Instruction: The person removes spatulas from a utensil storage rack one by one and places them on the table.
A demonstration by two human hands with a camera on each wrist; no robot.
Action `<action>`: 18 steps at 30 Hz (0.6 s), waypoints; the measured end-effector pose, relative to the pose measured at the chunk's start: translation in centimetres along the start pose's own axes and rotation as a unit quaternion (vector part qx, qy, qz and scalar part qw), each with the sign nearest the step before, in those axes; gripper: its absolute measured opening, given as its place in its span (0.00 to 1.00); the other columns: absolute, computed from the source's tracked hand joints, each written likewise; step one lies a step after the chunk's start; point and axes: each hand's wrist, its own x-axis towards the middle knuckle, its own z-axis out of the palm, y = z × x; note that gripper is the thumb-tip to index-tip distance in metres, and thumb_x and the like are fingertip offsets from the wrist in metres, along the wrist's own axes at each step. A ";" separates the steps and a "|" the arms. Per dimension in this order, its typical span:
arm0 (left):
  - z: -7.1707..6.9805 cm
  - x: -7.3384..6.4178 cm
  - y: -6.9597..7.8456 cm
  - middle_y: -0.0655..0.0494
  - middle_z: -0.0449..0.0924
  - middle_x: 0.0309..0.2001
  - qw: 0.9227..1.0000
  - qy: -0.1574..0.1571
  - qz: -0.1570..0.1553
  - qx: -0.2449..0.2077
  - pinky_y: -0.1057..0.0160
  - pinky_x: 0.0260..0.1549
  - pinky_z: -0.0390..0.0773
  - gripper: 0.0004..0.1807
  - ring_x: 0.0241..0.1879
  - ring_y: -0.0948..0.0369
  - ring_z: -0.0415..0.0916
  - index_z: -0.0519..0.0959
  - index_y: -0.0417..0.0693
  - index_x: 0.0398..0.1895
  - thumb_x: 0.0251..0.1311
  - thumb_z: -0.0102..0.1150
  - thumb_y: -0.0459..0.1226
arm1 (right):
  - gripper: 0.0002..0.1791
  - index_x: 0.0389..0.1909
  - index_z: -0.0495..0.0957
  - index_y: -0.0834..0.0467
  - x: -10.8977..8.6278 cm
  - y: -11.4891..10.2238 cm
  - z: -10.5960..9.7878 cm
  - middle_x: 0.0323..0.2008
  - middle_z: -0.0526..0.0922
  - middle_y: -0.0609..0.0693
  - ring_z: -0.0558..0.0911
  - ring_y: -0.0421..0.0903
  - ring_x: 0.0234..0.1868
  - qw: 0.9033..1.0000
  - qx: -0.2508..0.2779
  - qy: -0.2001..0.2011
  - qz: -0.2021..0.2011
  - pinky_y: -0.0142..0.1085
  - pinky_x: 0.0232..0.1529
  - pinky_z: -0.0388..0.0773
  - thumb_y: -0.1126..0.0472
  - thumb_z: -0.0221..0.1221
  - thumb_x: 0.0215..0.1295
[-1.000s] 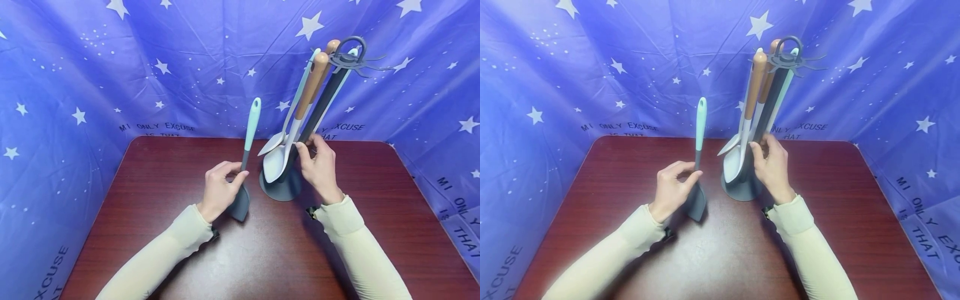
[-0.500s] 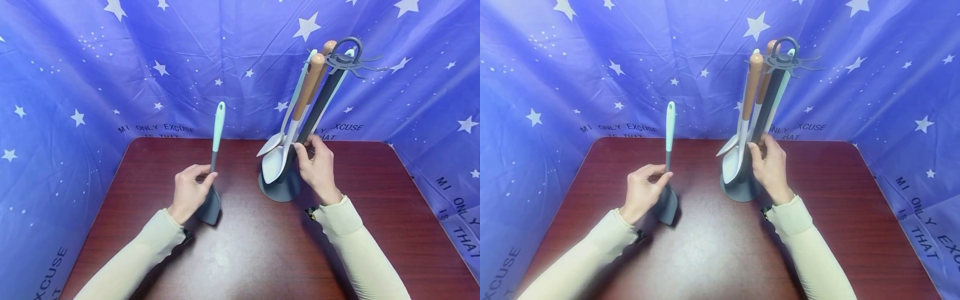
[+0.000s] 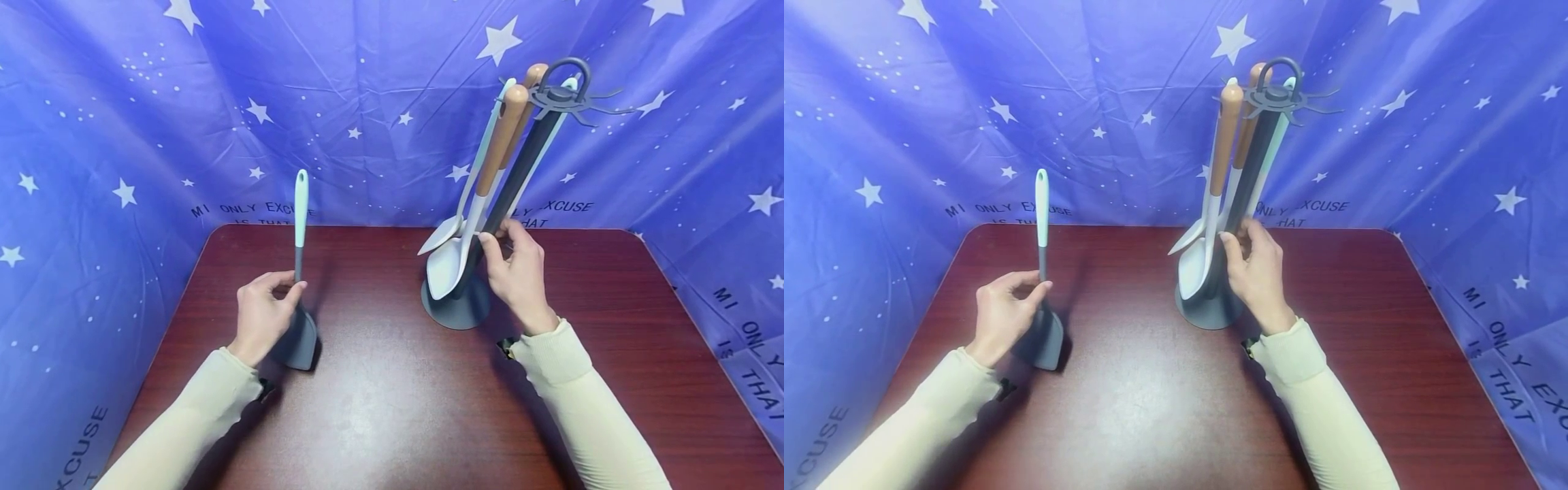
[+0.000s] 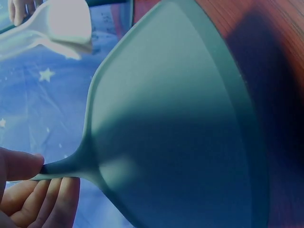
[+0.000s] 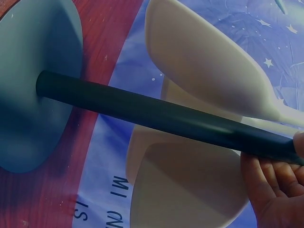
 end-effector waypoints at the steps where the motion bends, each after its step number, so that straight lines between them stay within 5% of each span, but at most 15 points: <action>1: -0.2 0.0 -0.3 0.50 0.85 0.27 1.000 0.001 -0.005 0.007 0.79 0.24 0.74 0.08 0.22 0.58 0.82 0.86 0.38 0.33 0.48 0.71 0.31 | 0.08 0.34 0.75 0.65 0.0 0.0 0.0 0.29 0.80 0.54 0.76 0.36 0.29 1.000 -0.001 0.000 -0.001 0.22 0.30 0.69 0.63 0.61 0.62; 8: -1.9 0.0 -2.0 0.47 0.85 0.27 0.998 0.003 -0.042 0.054 0.81 0.23 0.70 0.08 0.22 0.55 0.82 0.86 0.37 0.33 0.49 0.70 0.31 | 0.08 0.34 0.75 0.63 0.0 -0.1 -0.1 0.29 0.79 0.53 0.76 0.39 0.29 1.000 -0.008 0.000 -0.009 0.21 0.29 0.68 0.62 0.62 0.62; 18: -4.3 0.2 -4.2 0.43 0.84 0.26 0.990 -0.007 -0.075 0.122 0.51 0.32 0.75 0.10 0.25 0.50 0.83 0.85 0.36 0.36 0.52 0.68 0.33 | 0.08 0.34 0.75 0.65 0.0 0.0 0.0 0.29 0.79 0.54 0.74 0.37 0.28 1.000 -0.007 0.000 -0.006 0.22 0.29 0.68 0.64 0.61 0.62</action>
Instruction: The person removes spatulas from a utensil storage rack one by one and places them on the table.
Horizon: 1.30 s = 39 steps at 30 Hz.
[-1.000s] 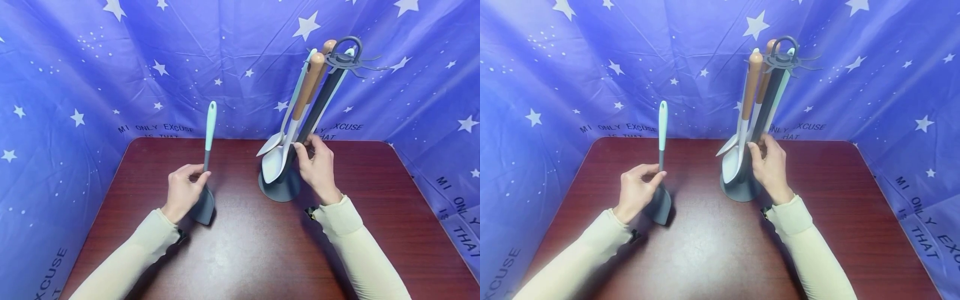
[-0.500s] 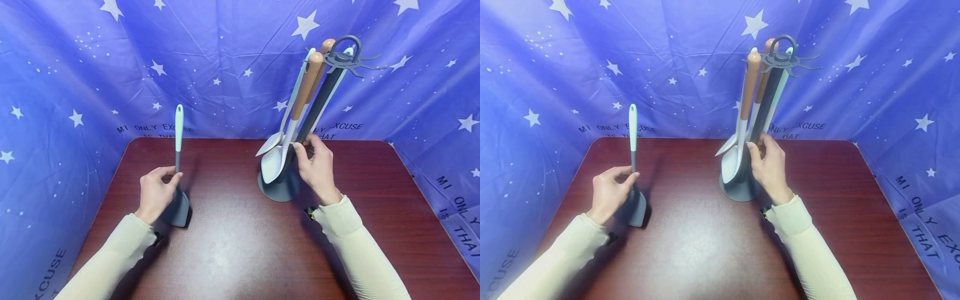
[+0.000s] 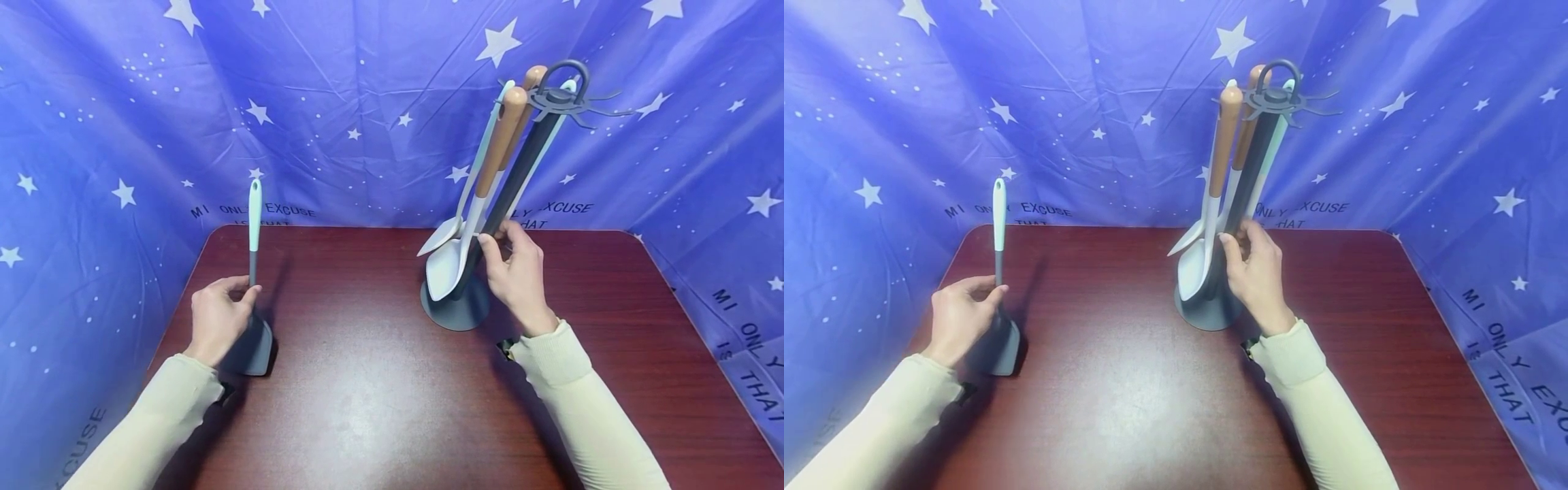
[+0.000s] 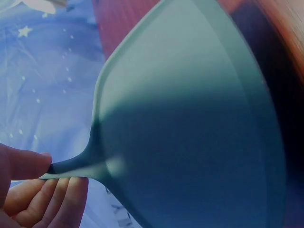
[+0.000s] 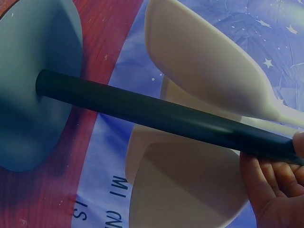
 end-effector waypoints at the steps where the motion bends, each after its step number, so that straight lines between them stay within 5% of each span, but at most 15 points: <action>1: -0.2 0.1 -0.3 0.43 0.84 0.25 1.000 -0.001 -0.004 0.005 0.50 0.32 0.75 0.10 0.25 0.50 0.82 0.85 0.36 0.36 0.52 0.67 0.33 | 0.08 0.34 0.75 0.65 0.0 0.0 0.0 0.29 0.79 0.55 0.74 0.37 0.28 1.000 0.001 -0.001 0.001 0.22 0.29 0.68 0.64 0.61 0.62; 14: -2.7 1.1 -3.5 0.42 0.84 0.27 0.996 -0.064 -0.029 0.062 0.41 0.35 0.71 0.10 0.34 0.40 0.80 0.85 0.36 0.38 0.54 0.64 0.34 | 0.08 0.34 0.75 0.65 0.0 -0.2 -0.1 0.29 0.79 0.55 0.74 0.37 0.28 1.000 -0.002 -0.003 0.003 0.22 0.29 0.68 0.64 0.62 0.61; 26: -3.9 2.5 -5.3 0.35 0.83 0.35 0.982 -0.151 -0.048 0.107 0.37 0.37 0.69 0.14 0.40 0.33 0.75 0.83 0.33 0.40 0.57 0.61 0.37 | 0.08 0.34 0.75 0.65 0.0 -0.1 -0.1 0.29 0.80 0.55 0.75 0.38 0.29 1.000 0.002 -0.004 0.005 0.22 0.30 0.69 0.64 0.61 0.62; 39: -4.1 3.4 -7.0 0.32 0.81 0.36 0.967 -0.208 -0.067 0.134 0.35 0.33 0.70 0.14 0.36 0.31 0.74 0.83 0.32 0.37 0.55 0.63 0.37 | 0.08 0.34 0.75 0.66 0.0 -0.1 -0.1 0.29 0.80 0.55 0.77 0.41 0.30 1.000 0.007 -0.005 0.002 0.21 0.31 0.69 0.64 0.61 0.62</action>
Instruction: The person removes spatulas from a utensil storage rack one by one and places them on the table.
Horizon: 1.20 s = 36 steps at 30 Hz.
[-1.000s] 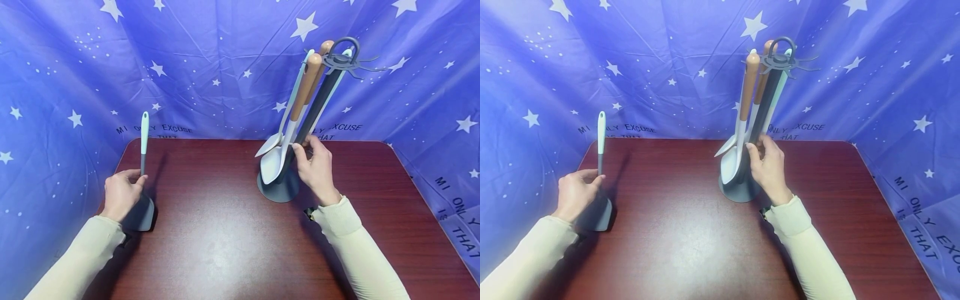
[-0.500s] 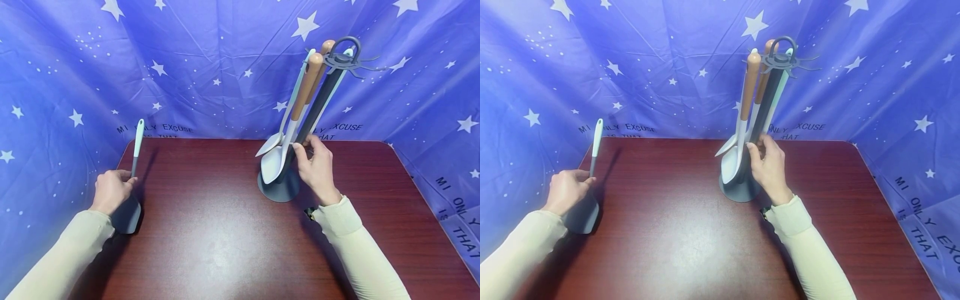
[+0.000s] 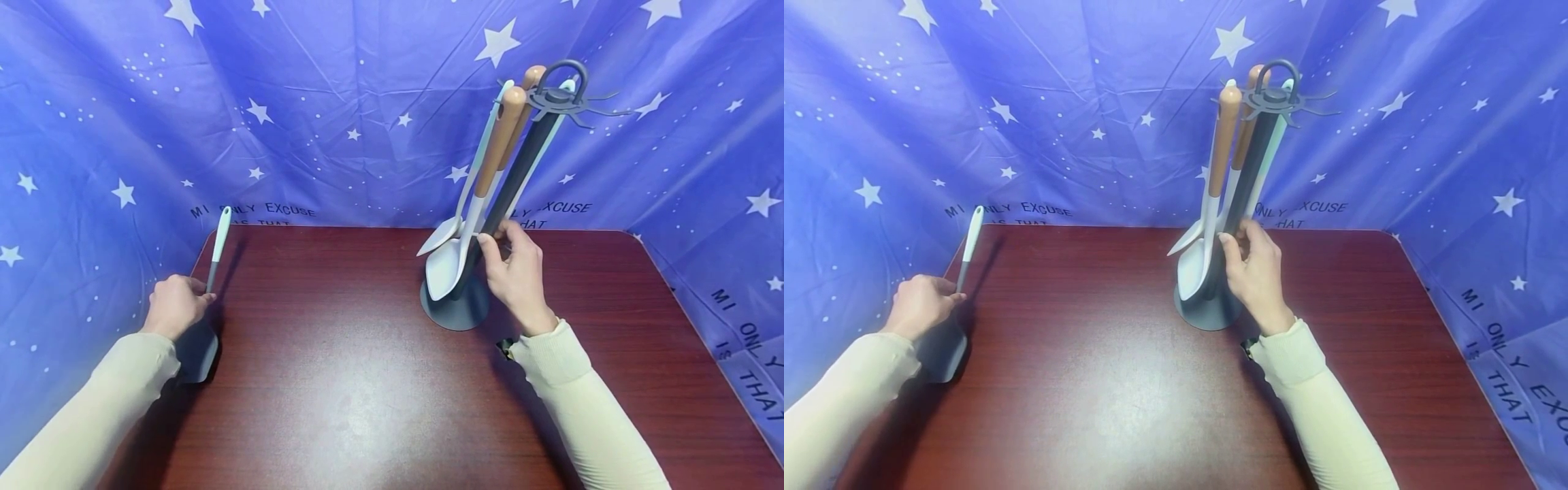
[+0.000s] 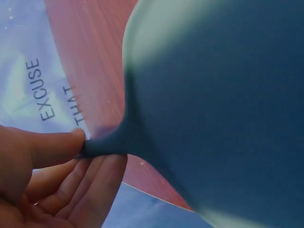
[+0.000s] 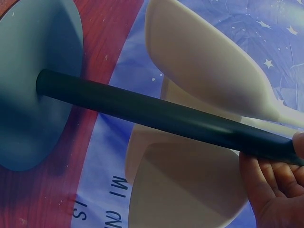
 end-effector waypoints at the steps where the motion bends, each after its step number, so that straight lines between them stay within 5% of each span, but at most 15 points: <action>1: 0.0 0.1 -0.1 0.32 0.81 0.35 1.000 -0.003 -0.001 0.002 0.35 0.33 0.70 0.14 0.36 0.31 0.74 0.83 0.32 0.36 0.54 0.63 0.37 | 0.08 0.34 0.75 0.66 0.0 0.0 0.0 0.29 0.80 0.55 0.77 0.41 0.29 1.000 0.001 0.000 -0.001 0.21 0.31 0.69 0.64 0.61 0.63; 11: -0.2 0.7 -0.7 0.39 0.80 0.25 0.999 -0.034 0.007 0.016 0.37 0.29 0.70 0.08 0.29 0.37 0.75 0.83 0.38 0.24 0.51 0.65 0.36 | 0.08 0.34 0.75 0.66 0.0 0.1 0.0 0.29 0.79 0.55 0.77 0.42 0.29 1.000 0.000 0.002 -0.006 0.21 0.30 0.69 0.64 0.61 0.62; 24: -0.3 1.9 -0.9 0.35 0.80 0.27 0.996 -0.085 -0.023 0.026 0.39 0.29 0.72 0.10 0.30 0.36 0.74 0.83 0.34 0.26 0.48 0.67 0.36 | 0.08 0.34 0.76 0.64 0.0 -0.1 0.0 0.29 0.79 0.53 0.77 0.39 0.29 1.000 0.000 0.003 -0.010 0.20 0.31 0.70 0.62 0.62 0.62; 36: -0.2 2.4 -1.2 0.54 0.76 0.14 0.990 -0.135 -0.038 0.018 0.53 0.21 0.74 0.09 0.20 0.52 0.76 0.81 0.39 0.20 0.50 0.67 0.36 | 0.08 0.36 0.76 0.66 0.0 0.1 0.0 0.30 0.80 0.56 0.77 0.41 0.29 1.000 0.002 0.001 -0.015 0.24 0.31 0.71 0.64 0.62 0.62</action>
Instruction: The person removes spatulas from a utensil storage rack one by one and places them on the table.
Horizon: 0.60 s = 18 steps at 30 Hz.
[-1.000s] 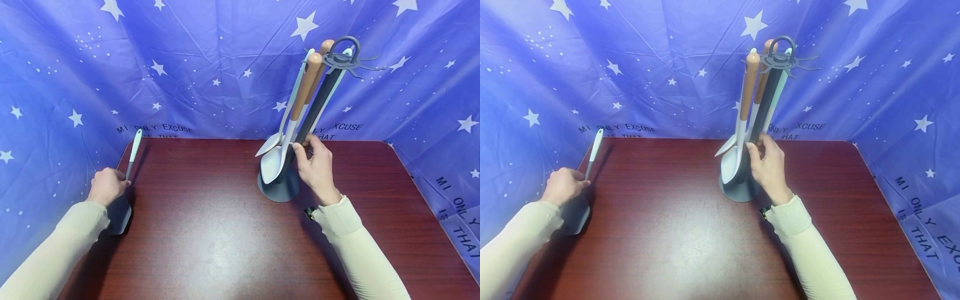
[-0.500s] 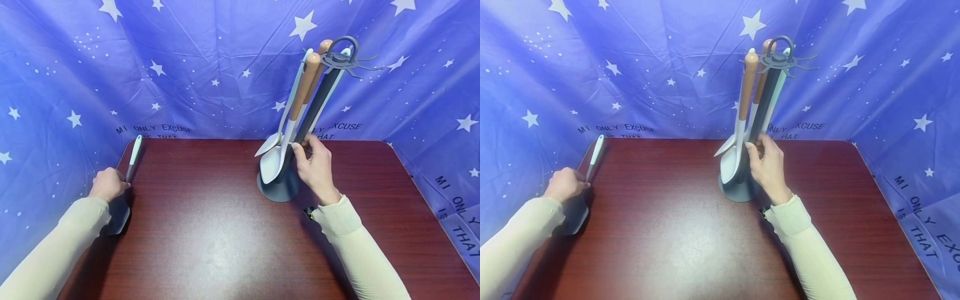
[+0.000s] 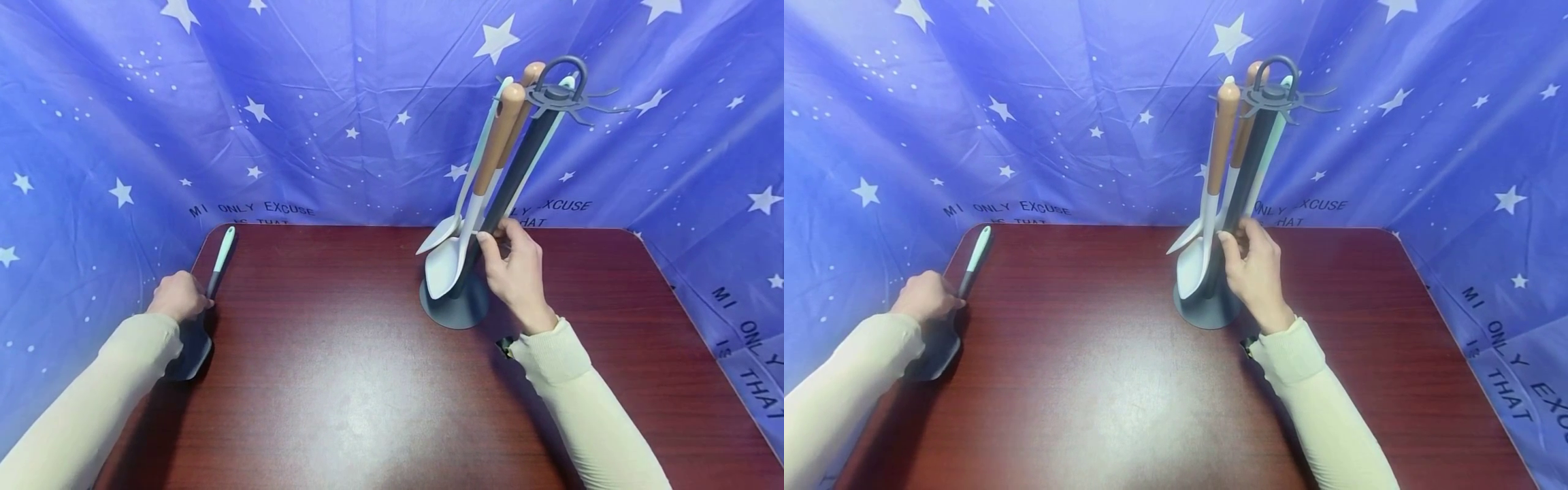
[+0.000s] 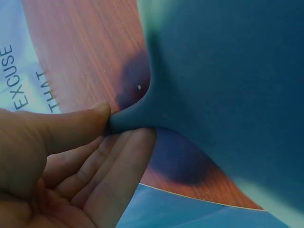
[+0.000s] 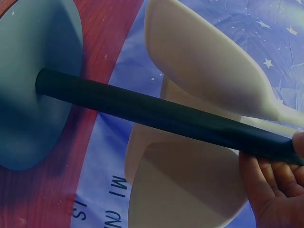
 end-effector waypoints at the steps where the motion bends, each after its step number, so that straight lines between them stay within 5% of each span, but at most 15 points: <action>1: 0.0 0.0 0.0 0.56 0.76 0.13 1.000 -0.006 -0.002 -0.003 0.55 0.20 0.74 0.09 0.18 0.54 0.75 0.81 0.39 0.19 0.50 0.67 0.35 | 0.08 0.36 0.76 0.66 0.0 0.0 0.0 0.30 0.80 0.56 0.77 0.41 0.29 1.000 0.000 0.000 0.000 0.23 0.31 0.71 0.64 0.62 0.62; 8: -0.1 0.3 0.1 0.55 0.76 0.14 0.999 -0.043 -0.016 -0.014 0.59 0.17 0.74 0.09 0.16 0.58 0.75 0.81 0.40 0.18 0.51 0.66 0.35 | 0.07 0.36 0.76 0.66 0.0 0.0 0.0 0.29 0.80 0.55 0.77 0.40 0.29 1.000 0.004 -0.001 0.006 0.22 0.30 0.70 0.65 0.61 0.62; 18: -0.2 0.4 0.7 0.49 0.75 0.14 0.998 -0.055 -0.026 -0.005 0.58 0.16 0.75 0.11 0.14 0.56 0.76 0.77 0.39 0.15 0.49 0.65 0.34 | 0.07 0.35 0.76 0.63 0.0 -0.2 0.0 0.29 0.80 0.53 0.77 0.38 0.29 1.000 -0.006 0.001 0.002 0.21 0.30 0.69 0.62 0.61 0.62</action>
